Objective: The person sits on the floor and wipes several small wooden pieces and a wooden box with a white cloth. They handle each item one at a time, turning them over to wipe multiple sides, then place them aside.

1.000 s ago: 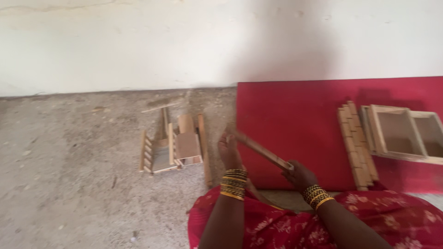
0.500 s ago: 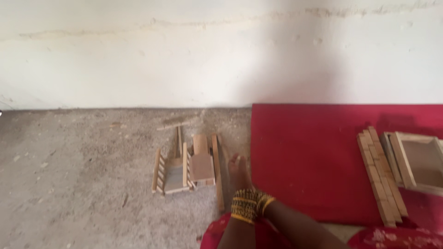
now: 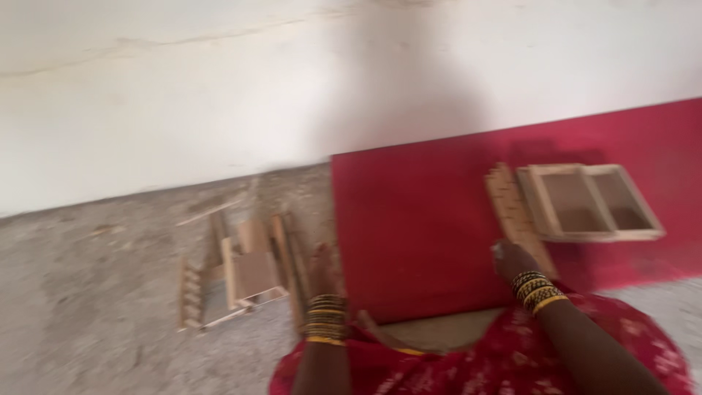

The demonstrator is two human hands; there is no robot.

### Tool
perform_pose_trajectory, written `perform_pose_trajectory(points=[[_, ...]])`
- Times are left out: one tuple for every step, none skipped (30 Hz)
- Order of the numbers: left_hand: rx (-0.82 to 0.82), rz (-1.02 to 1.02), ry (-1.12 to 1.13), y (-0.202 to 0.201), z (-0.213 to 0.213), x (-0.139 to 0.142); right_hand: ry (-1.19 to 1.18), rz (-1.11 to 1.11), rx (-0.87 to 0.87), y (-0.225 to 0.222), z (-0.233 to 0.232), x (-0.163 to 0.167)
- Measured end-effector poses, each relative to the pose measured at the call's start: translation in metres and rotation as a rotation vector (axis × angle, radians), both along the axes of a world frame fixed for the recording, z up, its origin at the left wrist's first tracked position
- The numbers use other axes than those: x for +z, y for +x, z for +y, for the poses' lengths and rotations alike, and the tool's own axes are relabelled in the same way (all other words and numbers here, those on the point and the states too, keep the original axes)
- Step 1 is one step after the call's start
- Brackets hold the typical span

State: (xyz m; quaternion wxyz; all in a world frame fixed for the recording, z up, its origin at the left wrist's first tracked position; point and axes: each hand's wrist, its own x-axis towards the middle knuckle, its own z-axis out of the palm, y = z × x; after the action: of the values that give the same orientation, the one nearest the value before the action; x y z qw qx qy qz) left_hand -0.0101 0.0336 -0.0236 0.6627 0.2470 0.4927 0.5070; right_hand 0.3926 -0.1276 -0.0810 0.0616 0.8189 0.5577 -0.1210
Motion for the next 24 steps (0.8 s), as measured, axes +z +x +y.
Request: perform_pose_trajectory(points=[[0.002, -0.004, 0.033, -0.004, 0.002, -0.008, 0.024, 0.083, -0.215, 0.014, -0.014, -0.002], [0.007, -0.003, 0.060, -0.007, 0.003, -0.015, 0.058, 0.165, -0.425, 0.023, -0.024, -0.003], [0.018, 0.009, 0.066, -0.010, 0.002, -0.021, 0.096, 0.248, -0.632, 0.026, -0.030, -0.004], [0.029, 0.032, 0.056, -0.012, -0.001, -0.025, 0.027, 0.142, -0.529, 0.025, -0.033, -0.005], [0.048, 0.061, 0.028, -0.014, -0.003, -0.027, -0.041, 0.037, -0.421, 0.019, -0.031, -0.005], [0.054, 0.059, 0.004, -0.014, -0.009, -0.027, -0.110, -0.068, -0.309, 0.011, -0.028, -0.003], [0.059, 0.059, -0.017, -0.016, -0.014, -0.026, -0.054, 0.008, -0.464, 0.003, -0.023, 0.000], [0.064, 0.058, -0.029, -0.016, -0.015, -0.025, 0.011, 0.085, -0.619, -0.004, -0.017, 0.003], [0.071, 0.059, -0.048, -0.017, -0.018, -0.021, 0.077, 0.162, -0.773, -0.010, -0.012, 0.006], [0.079, 0.060, -0.069, -0.017, -0.023, -0.018, 0.010, 0.209, -0.773, -0.014, -0.008, 0.010], [0.087, 0.058, -0.085, -0.016, -0.025, -0.014, -0.054, 0.254, -0.772, -0.016, -0.006, 0.014], [0.051, 0.027, -0.071, -0.015, -0.025, -0.011, -0.122, 0.298, -0.771, -0.018, -0.005, 0.017], [0.017, -0.003, -0.068, -0.014, -0.027, -0.010, -0.123, 0.336, -0.721, -0.018, -0.005, 0.018], [-0.014, -0.036, -0.065, -0.013, -0.030, -0.010, -0.124, 0.372, -0.669, -0.018, -0.006, 0.018], [-0.033, -0.002, -0.043, -0.009, -0.030, -0.011, -0.113, 0.406, -0.618, -0.018, -0.007, 0.017], [-0.054, 0.031, -0.015, -0.003, -0.026, -0.012, -0.089, 0.410, -0.608, -0.018, -0.007, 0.015], [-0.073, 0.065, 0.011, 0.000, -0.022, -0.014, -0.067, 0.415, -0.597, -0.019, -0.007, 0.012], [-0.095, 0.168, -0.010, 0.002, -0.020, -0.016, -0.049, 0.422, -0.586, -0.020, -0.005, 0.008], [-0.115, 0.273, -0.032, 0.004, -0.019, -0.019, -0.063, 0.437, -0.554, -0.022, -0.003, 0.004], [-0.134, 0.375, -0.051, 0.007, -0.015, -0.021, -0.075, 0.449, -0.520, -0.024, 0.001, 0.001], [-0.170, 0.373, -0.026, 0.009, -0.013, -0.020, -0.084, 0.459, -0.485, -0.027, 0.004, -0.002], [-0.204, 0.371, -0.004, 0.011, -0.012, -0.021, -0.035, 0.474, -0.431, -0.032, 0.007, -0.003], [-0.235, 0.370, 0.013, 0.010, -0.012, -0.022, 0.008, 0.488, -0.376, -0.037, 0.009, -0.003], [-0.225, 0.314, -0.013, 0.012, -0.012, -0.023, 0.052, 0.502, -0.318, -0.042, 0.010, -0.004]])
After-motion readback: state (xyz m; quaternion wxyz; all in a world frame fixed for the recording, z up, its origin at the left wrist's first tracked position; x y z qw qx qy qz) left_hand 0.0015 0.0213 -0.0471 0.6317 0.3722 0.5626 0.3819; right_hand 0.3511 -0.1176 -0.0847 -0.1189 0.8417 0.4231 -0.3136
